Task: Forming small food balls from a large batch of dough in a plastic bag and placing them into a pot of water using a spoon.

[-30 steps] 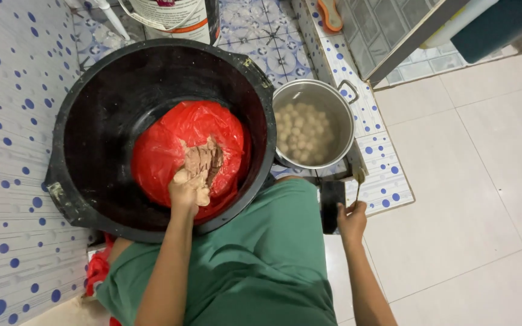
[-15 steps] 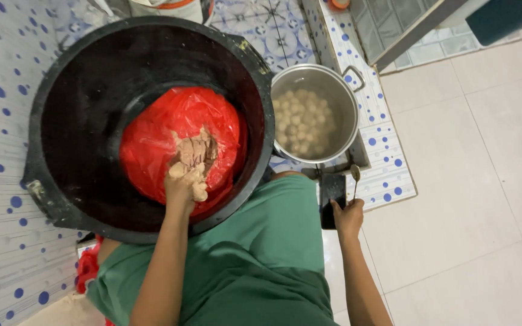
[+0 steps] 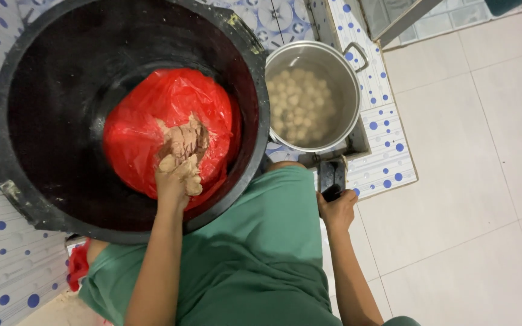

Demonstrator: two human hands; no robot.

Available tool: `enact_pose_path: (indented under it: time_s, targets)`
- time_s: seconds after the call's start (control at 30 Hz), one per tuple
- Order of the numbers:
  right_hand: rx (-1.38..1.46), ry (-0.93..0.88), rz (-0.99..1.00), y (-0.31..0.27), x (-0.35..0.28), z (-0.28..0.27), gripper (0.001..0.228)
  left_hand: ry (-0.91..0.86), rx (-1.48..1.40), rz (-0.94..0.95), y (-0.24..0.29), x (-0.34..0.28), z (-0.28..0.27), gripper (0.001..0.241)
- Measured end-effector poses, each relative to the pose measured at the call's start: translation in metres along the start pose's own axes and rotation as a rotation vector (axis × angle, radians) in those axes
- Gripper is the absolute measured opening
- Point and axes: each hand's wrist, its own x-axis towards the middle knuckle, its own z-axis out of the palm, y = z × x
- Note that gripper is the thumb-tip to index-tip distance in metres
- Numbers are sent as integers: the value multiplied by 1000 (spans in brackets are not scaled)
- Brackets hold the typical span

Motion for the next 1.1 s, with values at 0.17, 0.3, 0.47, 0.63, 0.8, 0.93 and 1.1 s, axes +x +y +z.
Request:
enact_pose_path:
  time_s: [0.17,0.3,0.47,0.63,0.8,0.93,1.1]
  targets:
    - [3,75,-4,20,14,10,79,-21,13,-22,8,-5,7,25]
    - [16,129,52,36,45,9,79,-15,21,18,6,-7,8,23]
    - [14,173,100,43,77,-3,73,-28,24,14,-4,6,-4,22]
    - [-7,229,115,54,107,-15,74,13,43,-13,22,0,11,24]
    - [-14,259,136,62,124,-22,78,-8,98,-39,-21,33,-13,20]
    - [147,276,33,46,124,-27,76,-18,51,129,4,15,-9,27]
    - [695,8,-207,-42,86,-42,47,3,-49,-144,-29,58,-27,13]
